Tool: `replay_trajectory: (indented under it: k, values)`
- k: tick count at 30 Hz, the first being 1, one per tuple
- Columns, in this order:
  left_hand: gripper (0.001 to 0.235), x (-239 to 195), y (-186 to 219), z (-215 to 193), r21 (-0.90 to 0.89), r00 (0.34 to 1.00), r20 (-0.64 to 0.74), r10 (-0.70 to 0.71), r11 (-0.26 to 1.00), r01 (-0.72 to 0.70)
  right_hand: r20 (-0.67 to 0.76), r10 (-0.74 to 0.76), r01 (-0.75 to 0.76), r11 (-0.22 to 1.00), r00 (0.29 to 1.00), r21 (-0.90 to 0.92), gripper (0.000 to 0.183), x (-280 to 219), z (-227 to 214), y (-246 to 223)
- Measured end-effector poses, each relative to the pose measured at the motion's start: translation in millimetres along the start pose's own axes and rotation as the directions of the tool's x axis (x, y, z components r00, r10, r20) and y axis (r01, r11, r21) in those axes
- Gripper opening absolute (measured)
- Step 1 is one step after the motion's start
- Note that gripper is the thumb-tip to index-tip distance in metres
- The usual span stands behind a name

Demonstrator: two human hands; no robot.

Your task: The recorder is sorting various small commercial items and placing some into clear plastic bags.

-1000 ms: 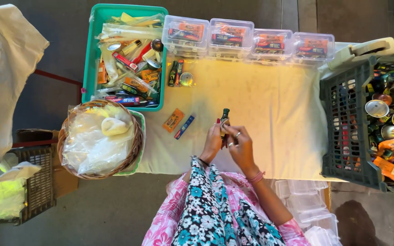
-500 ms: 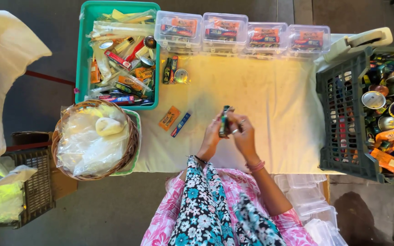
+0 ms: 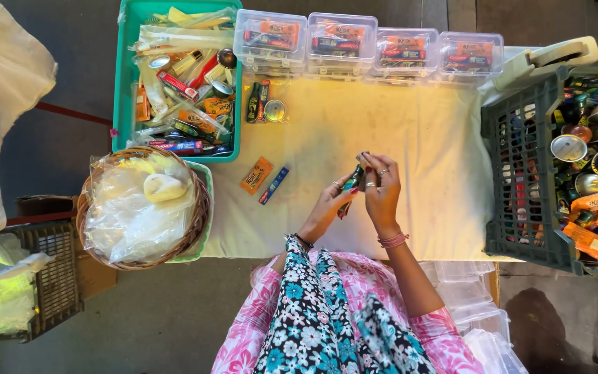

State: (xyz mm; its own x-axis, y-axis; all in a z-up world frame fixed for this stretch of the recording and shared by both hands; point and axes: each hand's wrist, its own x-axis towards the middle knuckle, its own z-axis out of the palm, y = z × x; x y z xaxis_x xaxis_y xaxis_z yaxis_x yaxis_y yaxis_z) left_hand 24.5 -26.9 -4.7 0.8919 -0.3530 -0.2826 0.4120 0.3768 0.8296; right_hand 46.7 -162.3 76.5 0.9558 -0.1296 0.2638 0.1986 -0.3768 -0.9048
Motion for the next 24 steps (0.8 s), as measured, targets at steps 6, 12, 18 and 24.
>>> replay_trajectory:
  k: [6, 12, 18, 24]
  values:
    - [0.046, -8, 8, 9, -0.179, 0.994, 0.08, -0.075, 0.98, 0.089, 0.096, 0.068, -0.054, 0.989, 0.993, -0.14, 0.034, -14, 1, -11]
    - [0.065, 3, -14, -2, 0.001, 0.986, -0.167, 0.002, 1.0, -0.001, 0.278, -0.156, 0.238, 0.926, 0.948, -0.292, 0.043, -32, 9, -31]
    - [0.082, -10, 22, 14, -0.484, 0.982, -0.102, -0.157, 0.871, 0.088, 0.308, -0.214, 0.307, 0.905, 0.927, -0.295, 0.046, -39, 5, -67]
    - [0.046, -5, -18, 1, -0.156, 0.989, -0.147, -0.022, 0.988, -0.001, 0.223, -0.181, 0.247, 0.916, 0.958, -0.317, 0.049, -14, -1, -47]
